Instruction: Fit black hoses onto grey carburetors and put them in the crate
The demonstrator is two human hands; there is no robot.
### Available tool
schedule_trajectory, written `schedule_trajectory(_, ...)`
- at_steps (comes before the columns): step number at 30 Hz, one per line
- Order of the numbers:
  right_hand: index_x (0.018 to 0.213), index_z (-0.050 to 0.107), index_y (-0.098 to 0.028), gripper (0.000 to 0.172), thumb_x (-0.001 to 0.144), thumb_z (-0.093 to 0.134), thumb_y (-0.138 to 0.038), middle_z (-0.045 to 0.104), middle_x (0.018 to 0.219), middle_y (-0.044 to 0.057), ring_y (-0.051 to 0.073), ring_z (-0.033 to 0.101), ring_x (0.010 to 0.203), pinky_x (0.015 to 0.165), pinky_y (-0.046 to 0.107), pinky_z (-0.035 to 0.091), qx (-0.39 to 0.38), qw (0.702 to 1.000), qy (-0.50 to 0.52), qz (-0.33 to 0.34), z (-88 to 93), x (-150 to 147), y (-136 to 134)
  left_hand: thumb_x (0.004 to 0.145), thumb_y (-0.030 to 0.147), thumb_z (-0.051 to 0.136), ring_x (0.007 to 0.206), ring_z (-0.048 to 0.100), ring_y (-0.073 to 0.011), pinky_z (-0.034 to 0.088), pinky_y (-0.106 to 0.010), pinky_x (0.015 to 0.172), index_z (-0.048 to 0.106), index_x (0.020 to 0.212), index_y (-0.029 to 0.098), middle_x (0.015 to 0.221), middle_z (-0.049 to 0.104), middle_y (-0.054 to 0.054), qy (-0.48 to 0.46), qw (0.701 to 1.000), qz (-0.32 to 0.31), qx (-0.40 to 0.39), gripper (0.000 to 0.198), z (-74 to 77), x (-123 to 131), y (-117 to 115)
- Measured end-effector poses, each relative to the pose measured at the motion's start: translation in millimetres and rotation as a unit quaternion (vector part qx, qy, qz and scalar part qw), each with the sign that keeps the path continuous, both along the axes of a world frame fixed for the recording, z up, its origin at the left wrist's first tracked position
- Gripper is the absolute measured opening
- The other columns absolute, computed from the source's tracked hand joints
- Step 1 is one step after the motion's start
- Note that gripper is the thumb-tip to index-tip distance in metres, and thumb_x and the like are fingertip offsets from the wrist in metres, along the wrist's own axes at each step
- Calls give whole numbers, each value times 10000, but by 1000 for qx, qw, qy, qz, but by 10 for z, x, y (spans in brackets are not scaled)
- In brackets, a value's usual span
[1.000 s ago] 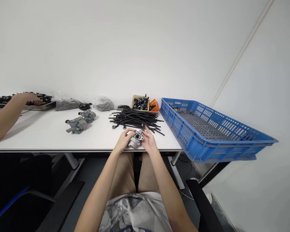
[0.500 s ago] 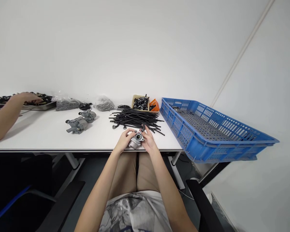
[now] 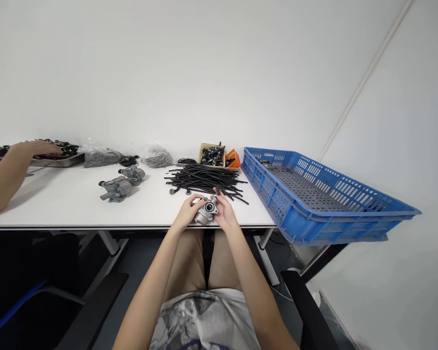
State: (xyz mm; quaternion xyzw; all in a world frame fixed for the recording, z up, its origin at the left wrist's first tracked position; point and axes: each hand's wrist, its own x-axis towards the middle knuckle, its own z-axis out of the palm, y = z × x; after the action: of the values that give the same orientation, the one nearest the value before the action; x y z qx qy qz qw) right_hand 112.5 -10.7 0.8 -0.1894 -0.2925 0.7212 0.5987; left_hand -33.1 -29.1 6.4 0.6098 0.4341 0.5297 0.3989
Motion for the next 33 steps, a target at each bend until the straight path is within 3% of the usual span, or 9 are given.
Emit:
schedule_trajectory(12,1060,637,-246,345,722,675,-185,636,665,-59,114,596,610,570,215,468,7,1000,2,11,3,12,-20,774,497,642,715,621,-198,443,-279,635,645,940,177,755,684,-18,-12,1000,-3,3,361,-32,-11,28)
schedule_trajectory(33,1083,630,-266,450,664,770,-179,659,742,-57,114,607,667,618,214,460,17,999,-28,-3,2,5,-42,766,505,626,725,604,-191,435,-277,639,630,945,160,789,685,-27,6,1000,0,7,388,6,-1,4)
